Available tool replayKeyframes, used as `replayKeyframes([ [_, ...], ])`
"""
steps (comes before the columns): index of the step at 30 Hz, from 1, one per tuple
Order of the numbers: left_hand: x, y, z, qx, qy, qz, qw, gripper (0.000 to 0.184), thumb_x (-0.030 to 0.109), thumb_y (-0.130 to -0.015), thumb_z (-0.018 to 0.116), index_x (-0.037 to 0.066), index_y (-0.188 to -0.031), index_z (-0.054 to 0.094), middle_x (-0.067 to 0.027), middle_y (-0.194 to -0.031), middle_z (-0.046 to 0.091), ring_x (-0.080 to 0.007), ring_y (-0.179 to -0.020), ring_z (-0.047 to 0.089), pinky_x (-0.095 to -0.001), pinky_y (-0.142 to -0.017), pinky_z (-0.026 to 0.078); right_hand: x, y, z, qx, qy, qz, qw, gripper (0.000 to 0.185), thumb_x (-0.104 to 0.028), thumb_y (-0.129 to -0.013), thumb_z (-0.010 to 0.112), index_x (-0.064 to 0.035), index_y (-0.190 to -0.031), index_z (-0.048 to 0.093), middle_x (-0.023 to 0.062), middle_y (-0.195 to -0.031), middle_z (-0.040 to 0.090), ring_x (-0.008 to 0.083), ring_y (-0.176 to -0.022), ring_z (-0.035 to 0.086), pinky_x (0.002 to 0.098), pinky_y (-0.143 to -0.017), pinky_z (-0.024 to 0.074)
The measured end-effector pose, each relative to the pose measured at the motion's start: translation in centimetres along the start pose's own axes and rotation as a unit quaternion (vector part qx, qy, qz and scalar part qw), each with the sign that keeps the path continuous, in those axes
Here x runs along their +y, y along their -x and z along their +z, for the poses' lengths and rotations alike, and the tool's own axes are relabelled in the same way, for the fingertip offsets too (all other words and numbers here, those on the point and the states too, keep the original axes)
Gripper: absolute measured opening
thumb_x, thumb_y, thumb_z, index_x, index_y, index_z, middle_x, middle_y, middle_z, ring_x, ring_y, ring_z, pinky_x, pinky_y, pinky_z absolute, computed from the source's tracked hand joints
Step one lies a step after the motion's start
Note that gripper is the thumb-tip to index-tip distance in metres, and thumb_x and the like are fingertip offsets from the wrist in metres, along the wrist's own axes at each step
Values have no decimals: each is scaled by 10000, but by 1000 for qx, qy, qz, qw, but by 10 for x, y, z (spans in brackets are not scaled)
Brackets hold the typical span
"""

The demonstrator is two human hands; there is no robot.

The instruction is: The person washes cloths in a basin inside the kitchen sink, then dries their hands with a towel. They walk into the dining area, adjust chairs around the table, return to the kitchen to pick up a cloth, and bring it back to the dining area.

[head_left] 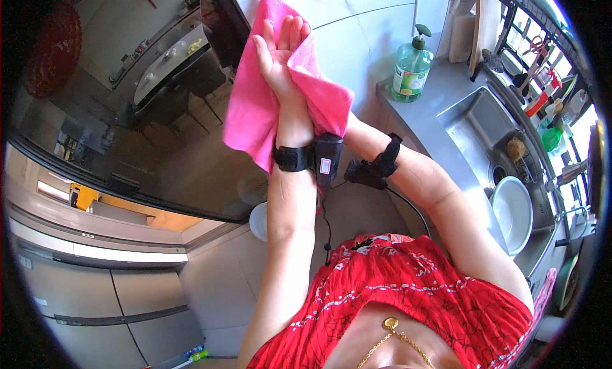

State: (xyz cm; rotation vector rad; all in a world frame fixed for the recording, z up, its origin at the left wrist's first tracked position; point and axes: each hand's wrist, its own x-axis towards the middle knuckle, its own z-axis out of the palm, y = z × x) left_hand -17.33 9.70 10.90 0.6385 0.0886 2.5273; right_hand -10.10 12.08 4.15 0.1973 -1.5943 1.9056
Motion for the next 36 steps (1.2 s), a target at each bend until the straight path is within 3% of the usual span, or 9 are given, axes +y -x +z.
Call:
replayKeyframes([
  [10,-2,24,5,-104,-436,90,889,371,136,-894,514,-34,-1209,416,-150,-1161,509,-223,-1026,540,-326,-888,448,10,2,-30,-6,488,-236,840,392,-229,-818,526,-35,-1157,505,185,-1085,568,303,-984,556,350,-858,436],
  [12,7,41,11,-131,-483,217,838,316,123,-899,505,-39,-1167,455,-132,-1153,511,-205,-1020,534,-318,-882,452,20,-8,-33,2,-178,53,983,402,-200,-795,574,-30,-1153,509,152,-1054,575,277,-951,556,322,-848,439],
  [15,22,59,-4,91,-540,69,834,306,253,-938,434,25,-1133,498,-51,-951,576,-149,-890,517,-293,-837,419,-14,-3,-29,-80,490,-208,843,381,-136,-774,634,-39,-1117,502,93,-985,570,196,-862,544,317,-773,453],
  [17,-1,45,-104,62,-467,14,882,352,301,-946,407,44,-1178,471,-70,-1043,552,-170,-991,504,-310,-916,385,-17,1,-1,5,122,29,992,337,-237,-862,553,-23,-1115,490,64,-972,564,151,-852,536,310,-753,455],
  [19,-6,49,-150,17,-99,-156,983,392,313,-948,395,57,-1244,417,-92,-1182,492,-197,-1136,447,-325,-990,342,-17,3,13,97,-36,107,989,339,-303,-912,495,-16,-1092,497,48,-945,569,117,-830,532,294,-732,457],
  [23,18,67,-42,5,-427,-133,894,350,257,-920,475,21,-1178,470,-95,-1086,559,-161,-980,545,-287,-853,449,-24,-17,-9,95,-59,174,978,377,-374,-926,432,-26,-995,562,38,-922,593,107,-780,550,271,-726,458],
  [28,53,74,-21,87,-144,-160,973,521,382,-919,438,-83,-1153,413,-240,-1138,495,-309,-1088,505,-402,-975,412,-13,-25,-34,-51,-467,263,843,518,-469,-886,443,-36,-1164,499,109,-1107,577,214,-1004,544,343,-928,397],
  [32,62,84,-8,86,-153,-170,970,645,481,-909,375,-89,-1207,352,-256,-1176,465,-322,-1131,471,-418,-995,386,-4,2,-61,-65,115,-5,991,473,-359,-877,479,-49,-1234,461,111,-1180,539,227,-1101,490,335,-989,340],
  [36,62,91,0,90,-156,-190,965,752,551,-889,336,-101,-1261,288,-272,-1227,419,-338,-1166,437,-430,-1014,358,-2,18,-83,-18,581,-187,792,413,-176,-835,526,-51,-1226,481,124,-1217,500,232,-1096,494,324,-978,352],
])
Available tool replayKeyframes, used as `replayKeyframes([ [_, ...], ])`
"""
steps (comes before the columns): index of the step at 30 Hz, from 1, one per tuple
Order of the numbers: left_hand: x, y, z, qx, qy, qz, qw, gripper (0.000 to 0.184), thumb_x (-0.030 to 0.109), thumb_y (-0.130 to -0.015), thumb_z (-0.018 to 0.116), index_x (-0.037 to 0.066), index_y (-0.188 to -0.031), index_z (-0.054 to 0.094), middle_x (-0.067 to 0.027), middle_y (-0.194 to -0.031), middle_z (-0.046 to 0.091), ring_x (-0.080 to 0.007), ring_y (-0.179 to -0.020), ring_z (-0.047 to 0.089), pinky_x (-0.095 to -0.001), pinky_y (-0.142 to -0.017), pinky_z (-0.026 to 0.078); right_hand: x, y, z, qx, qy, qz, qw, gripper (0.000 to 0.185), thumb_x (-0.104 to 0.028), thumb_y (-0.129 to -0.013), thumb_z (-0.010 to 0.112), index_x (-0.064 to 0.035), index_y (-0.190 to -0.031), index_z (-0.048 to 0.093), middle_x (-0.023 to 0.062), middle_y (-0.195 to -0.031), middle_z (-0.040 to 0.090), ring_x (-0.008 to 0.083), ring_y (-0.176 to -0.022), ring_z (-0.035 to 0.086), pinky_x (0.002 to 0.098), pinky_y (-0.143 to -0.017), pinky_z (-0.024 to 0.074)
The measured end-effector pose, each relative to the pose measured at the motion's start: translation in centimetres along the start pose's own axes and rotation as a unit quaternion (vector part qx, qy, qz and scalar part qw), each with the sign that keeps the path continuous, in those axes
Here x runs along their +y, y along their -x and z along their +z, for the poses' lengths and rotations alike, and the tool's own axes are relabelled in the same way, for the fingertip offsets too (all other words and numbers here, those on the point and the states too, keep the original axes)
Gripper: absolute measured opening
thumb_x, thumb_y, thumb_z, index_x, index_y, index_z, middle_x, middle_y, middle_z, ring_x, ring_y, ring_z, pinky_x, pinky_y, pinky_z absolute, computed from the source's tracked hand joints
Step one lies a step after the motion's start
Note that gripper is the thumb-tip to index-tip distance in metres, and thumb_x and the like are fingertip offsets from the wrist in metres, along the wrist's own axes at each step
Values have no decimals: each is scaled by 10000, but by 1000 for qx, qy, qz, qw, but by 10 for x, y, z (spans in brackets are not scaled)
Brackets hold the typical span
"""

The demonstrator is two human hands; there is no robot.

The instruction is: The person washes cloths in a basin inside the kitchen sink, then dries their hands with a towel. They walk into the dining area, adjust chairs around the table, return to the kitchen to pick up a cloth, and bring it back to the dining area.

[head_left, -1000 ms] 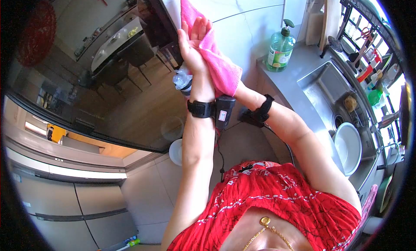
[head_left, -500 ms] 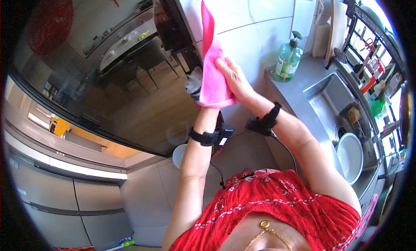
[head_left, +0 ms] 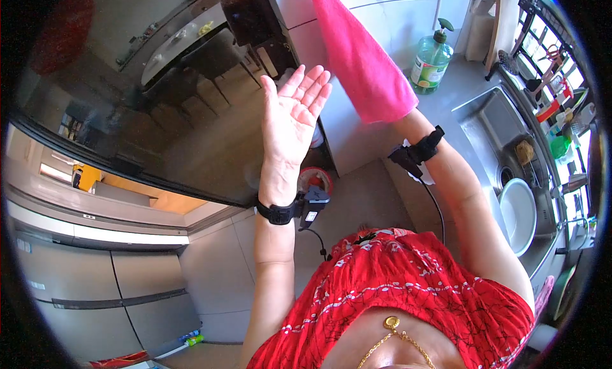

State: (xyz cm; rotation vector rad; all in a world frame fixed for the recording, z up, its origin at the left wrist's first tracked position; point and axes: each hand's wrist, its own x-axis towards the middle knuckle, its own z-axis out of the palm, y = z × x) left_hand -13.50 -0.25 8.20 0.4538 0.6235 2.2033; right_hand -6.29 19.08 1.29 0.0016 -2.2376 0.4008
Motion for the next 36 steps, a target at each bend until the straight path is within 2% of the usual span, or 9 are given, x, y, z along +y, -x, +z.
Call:
replayKeyframes([
  [1,-2,1,2,-9,-11,-7,1000,833,598,-869,311,-106,-1304,218,-283,-1265,377,-346,-1192,408,-437,-1030,331,5,7,-2,11,122,-28,992,406,-124,-822,538,-51,-1218,491,129,-1223,491,233,-1086,500,321,-969,361],
  [4,-12,3,3,-35,-14,-29,999,884,632,-851,294,-104,-1325,168,-286,-1284,355,-350,-1205,391,-436,-1041,310,38,27,-11,153,-163,364,904,366,-50,-779,579,-34,-1141,526,116,-1083,533,219,-943,549,302,-848,439],
  [8,-25,11,14,-28,-4,-89,996,868,652,-834,295,-89,-1285,272,-307,-1290,361,-388,-1213,377,-475,-1049,277,-26,18,-72,140,-62,89,984,267,-56,-762,631,-54,-1024,583,111,-950,537,209,-850,544,304,-747,457],
  [14,-48,17,31,-63,-83,-125,987,959,703,-796,279,-77,-1340,149,-292,-1317,332,-387,-1192,403,-450,-1033,304,-55,23,-97,-23,-57,-53,997,206,-102,-758,648,-57,-958,624,75,-881,560,266,-832,551,334,-762,443],
  [20,-58,20,48,-107,-42,-192,975,959,714,-789,269,-33,-1367,105,-282,-1354,265,-426,-1201,370,-508,-1023,291,-44,55,-121,23,-156,134,978,107,-96,-803,615,-18,-874,623,81,-818,592,189,-760,592,265,-687,465],
  [24,-61,18,51,-81,-3,-214,973,896,699,-801,277,-8,-1349,213,-251,-1361,290,-447,-1216,339,-583,-992,285,-19,73,-159,59,-356,419,833,161,-141,-882,551,12,-917,588,34,-845,581,107,-768,566,238,-731,464],
  [33,-73,32,-11,-75,-63,-246,964,821,606,-861,316,-50,-1342,210,-237,-1358,310,-384,-1230,357,-495,-1017,310,76,120,-273,76,-406,491,767,235,-125,-810,630,18,-991,583,60,-863,612,152,-757,605,246,-722,508],
  [34,-75,35,-22,-54,-64,-254,964,811,597,-865,322,-52,-1340,216,-233,-1355,316,-375,-1228,363,-489,-1016,313,109,152,-273,-6,-124,419,899,274,-123,-793,642,7,-1024,572,77,-868,610,167,-754,603,247,-724,508],
  [36,-79,38,-35,-35,-86,-262,961,792,575,-876,330,-59,-1338,220,-224,-1355,322,-350,-1225,376,-476,-1014,322,158,223,-264,-132,267,273,915,353,-121,-757,665,-11,-1073,551,107,-879,605,194,-753,600,251,-716,507],
])
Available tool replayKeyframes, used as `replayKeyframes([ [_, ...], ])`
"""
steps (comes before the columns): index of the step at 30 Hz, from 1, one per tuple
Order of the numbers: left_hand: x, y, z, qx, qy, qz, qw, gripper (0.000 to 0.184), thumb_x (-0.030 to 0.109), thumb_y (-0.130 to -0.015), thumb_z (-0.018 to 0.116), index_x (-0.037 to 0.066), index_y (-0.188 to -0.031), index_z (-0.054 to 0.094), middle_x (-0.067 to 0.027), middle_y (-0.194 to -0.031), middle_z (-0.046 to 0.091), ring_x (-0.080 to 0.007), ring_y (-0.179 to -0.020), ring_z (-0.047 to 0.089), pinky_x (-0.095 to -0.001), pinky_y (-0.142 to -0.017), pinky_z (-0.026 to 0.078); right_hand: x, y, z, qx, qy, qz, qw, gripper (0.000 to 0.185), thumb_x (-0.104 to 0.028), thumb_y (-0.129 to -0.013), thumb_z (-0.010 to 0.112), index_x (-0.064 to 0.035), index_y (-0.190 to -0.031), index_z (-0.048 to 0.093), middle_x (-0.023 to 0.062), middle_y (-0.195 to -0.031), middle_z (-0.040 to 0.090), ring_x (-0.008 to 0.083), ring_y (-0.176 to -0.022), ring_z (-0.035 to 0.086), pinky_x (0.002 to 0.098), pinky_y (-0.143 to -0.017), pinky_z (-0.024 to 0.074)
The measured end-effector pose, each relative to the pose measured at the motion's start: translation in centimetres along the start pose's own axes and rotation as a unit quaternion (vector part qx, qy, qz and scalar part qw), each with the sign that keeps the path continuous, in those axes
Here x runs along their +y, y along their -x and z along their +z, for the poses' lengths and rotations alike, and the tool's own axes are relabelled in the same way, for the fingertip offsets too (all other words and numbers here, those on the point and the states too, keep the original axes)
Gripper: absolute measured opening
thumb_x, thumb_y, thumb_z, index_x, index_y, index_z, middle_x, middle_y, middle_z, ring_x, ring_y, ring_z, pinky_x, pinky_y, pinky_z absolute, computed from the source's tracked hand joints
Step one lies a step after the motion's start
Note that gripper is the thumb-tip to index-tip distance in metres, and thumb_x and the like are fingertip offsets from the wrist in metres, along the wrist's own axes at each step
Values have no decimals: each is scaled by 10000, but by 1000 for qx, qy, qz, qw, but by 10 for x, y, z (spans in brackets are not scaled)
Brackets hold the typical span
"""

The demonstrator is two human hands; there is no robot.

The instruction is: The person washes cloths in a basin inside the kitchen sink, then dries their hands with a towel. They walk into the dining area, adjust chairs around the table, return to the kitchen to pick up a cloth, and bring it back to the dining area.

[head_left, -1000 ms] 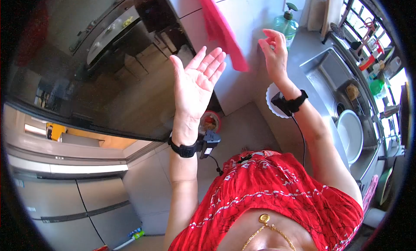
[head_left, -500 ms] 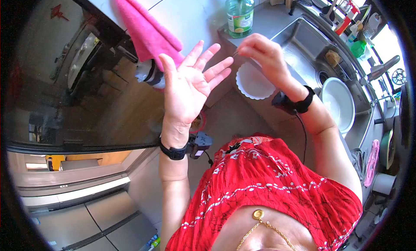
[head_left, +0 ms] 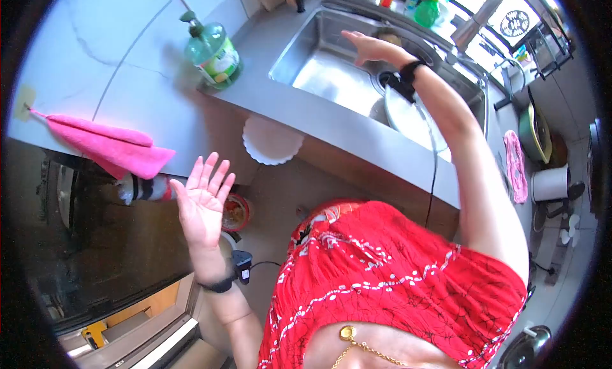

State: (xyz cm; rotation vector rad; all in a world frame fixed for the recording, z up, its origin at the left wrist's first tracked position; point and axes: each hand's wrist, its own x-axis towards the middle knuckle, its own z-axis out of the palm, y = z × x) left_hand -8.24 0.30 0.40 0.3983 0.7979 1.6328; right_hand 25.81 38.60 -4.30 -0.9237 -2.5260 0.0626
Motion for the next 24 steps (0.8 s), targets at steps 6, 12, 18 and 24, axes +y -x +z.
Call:
replayKeyframes([
  [6,-13,30,-62,87,8,4,996,660,487,-922,323,-28,-1331,284,-192,-1357,344,-310,-1232,374,-435,-1023,322,16,-4,-10,-61,-76,315,944,298,-119,-694,687,-5,-926,539,127,-831,596,183,-704,604,264,-570,505],
  [12,-31,81,-99,203,-151,12,967,526,339,-947,383,15,-1350,286,-176,-1361,345,-297,-1221,389,-424,-1002,339,0,-20,-8,-18,-184,285,941,94,-79,-685,583,11,-676,555,71,-559,575,145,-504,597,276,-496,492],
  [18,-13,116,-99,176,179,70,965,820,649,-839,275,84,-1411,114,-173,-1445,164,-325,-1335,160,-580,-1043,161,-37,-29,-5,-185,-108,148,965,721,-125,-752,623,-81,-1376,263,146,-1421,247,263,-1320,216,364,-1077,202],
  [24,48,153,-104,104,242,185,947,746,671,-836,224,168,-1386,265,-127,-1459,168,-305,-1341,144,-647,-1000,128,-81,-54,-39,-217,-271,175,921,460,-185,-852,547,-10,-1265,443,120,-1260,487,198,-1083,520,308,-934,390],
])
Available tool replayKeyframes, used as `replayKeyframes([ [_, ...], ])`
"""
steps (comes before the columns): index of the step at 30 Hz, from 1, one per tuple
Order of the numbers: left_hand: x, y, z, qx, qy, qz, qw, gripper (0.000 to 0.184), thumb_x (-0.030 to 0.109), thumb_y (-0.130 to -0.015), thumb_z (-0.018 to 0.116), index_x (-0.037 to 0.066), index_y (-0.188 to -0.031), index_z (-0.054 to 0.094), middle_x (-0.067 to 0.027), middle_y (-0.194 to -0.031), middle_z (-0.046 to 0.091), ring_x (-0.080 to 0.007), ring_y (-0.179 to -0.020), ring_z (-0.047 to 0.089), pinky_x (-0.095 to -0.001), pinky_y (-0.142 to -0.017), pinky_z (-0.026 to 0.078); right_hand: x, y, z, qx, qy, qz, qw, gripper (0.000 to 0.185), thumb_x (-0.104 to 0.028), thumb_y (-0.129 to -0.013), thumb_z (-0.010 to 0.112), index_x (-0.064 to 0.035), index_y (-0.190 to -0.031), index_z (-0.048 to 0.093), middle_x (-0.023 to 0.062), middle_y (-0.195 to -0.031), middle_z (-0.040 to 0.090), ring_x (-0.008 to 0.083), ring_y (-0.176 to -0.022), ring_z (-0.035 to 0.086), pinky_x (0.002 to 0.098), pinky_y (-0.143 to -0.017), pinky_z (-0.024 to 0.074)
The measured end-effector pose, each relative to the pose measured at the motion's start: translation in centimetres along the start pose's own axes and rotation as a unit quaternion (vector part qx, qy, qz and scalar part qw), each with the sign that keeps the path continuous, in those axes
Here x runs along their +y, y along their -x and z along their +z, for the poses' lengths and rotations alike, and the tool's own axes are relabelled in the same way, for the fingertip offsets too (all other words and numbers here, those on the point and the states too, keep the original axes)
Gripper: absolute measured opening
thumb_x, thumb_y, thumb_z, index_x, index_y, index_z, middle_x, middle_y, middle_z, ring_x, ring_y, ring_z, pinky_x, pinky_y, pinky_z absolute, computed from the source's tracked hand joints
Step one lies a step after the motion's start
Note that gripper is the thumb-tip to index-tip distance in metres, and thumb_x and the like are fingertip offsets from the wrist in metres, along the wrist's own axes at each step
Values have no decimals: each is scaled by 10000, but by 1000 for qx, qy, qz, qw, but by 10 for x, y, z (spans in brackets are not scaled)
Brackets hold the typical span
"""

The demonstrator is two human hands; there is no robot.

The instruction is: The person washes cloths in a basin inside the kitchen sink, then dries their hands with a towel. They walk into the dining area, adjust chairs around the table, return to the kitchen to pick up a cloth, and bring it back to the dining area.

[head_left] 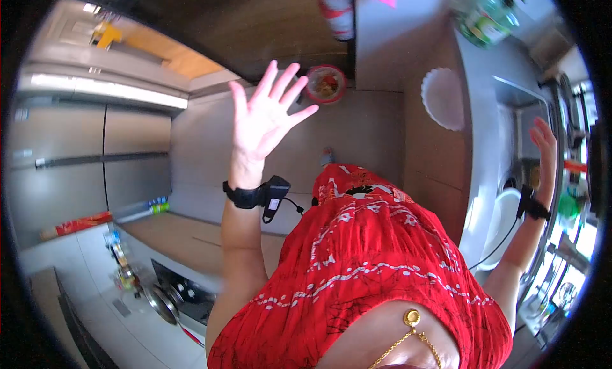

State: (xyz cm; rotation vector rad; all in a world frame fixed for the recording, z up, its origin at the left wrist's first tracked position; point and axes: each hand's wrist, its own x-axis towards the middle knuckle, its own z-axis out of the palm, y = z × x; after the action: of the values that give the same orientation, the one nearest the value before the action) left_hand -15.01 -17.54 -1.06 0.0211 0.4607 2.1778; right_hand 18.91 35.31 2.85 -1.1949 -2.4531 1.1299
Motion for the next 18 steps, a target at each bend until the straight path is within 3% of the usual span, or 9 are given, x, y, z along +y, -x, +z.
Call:
replayKeyframes([
  [2,26,4,12,8,9,11,1000,719,627,-856,247,139,-1384,257,-141,-1462,146,-320,-1344,136,-674,-993,80,-29,-1,12,-34,-13,11,999,454,-182,-851,551,-20,-1263,450,114,-1240,505,199,-1062,531,303,-923,398],
  [6,-9,13,4,-29,-19,6,999,713,621,-869,204,142,-1397,225,-156,-1452,170,-313,-1335,173,-625,-1018,132,-50,16,39,-79,17,-46,996,386,-143,-844,571,-8,-1201,509,109,-1167,558,181,-1010,552,297,-892,419],
  [8,3,36,-11,73,-309,18,948,675,576,-888,280,135,-1396,225,-173,-1440,195,-322,-1325,199,-579,-1038,153,-73,16,88,-118,7,-61,991,333,-97,-834,580,-22,-1157,552,76,-1084,611,152,-985,564,274,-864,434],
  [9,8,45,-21,128,-637,24,760,651,490,-886,427,103,-1381,257,-198,-1423,223,-333,-1313,229,-500,-1054,198,-95,24,118,-156,43,-88,983,323,-112,-853,560,-21,-1163,546,59,-1084,601,132,-943,568,260,-837,434],
  [10,-35,26,-25,123,-864,40,487,622,389,-853,546,69,-1336,320,-212,-1395,272,-352,-1298,253,-459,-1042,251,-35,6,116,-157,43,-64,985,341,-123,-839,581,-29,-1164,543,68,-1080,606,130,-946,568,262,-829,438],
  [12,-12,53,-43,167,-963,-56,203,607,366,-820,583,53,-1291,363,-222,-1336,360,-363,-1249,333,-414,-1009,313,-77,10,187,-239,36,-93,966,347,-149,-826,591,-34,-1151,547,95,-1069,617,143,-929,586,275,-794,459],
  [13,7,67,-56,181,-943,-97,264,597,362,-817,586,51,-1281,374,-219,-1315,386,-364,-1225,362,-415,-995,329,-98,12,220,-280,-26,-99,954,348,-157,-824,592,-36,-1148,547,104,-1064,620,151,-923,592,285,-784,467],
  [15,30,100,-79,213,-884,-179,375,578,354,-811,591,48,-1260,395,-214,-1272,439,-364,-1177,419,-418,-965,362,-136,10,270,-349,103,-167,916,363,-184,-820,592,-32,-1147,543,131,-1074,615,197,-915,609,317,-785,475],
  [18,-46,143,-82,254,-869,-96,415,589,352,-812,592,35,-1267,394,-214,-1237,475,-363,-1116,474,-408,-934,389,-124,7,258,-386,152,-208,886,381,-183,-805,591,-34,-1152,536,157,-1111,589,266,-938,608,348,-805,473],
])
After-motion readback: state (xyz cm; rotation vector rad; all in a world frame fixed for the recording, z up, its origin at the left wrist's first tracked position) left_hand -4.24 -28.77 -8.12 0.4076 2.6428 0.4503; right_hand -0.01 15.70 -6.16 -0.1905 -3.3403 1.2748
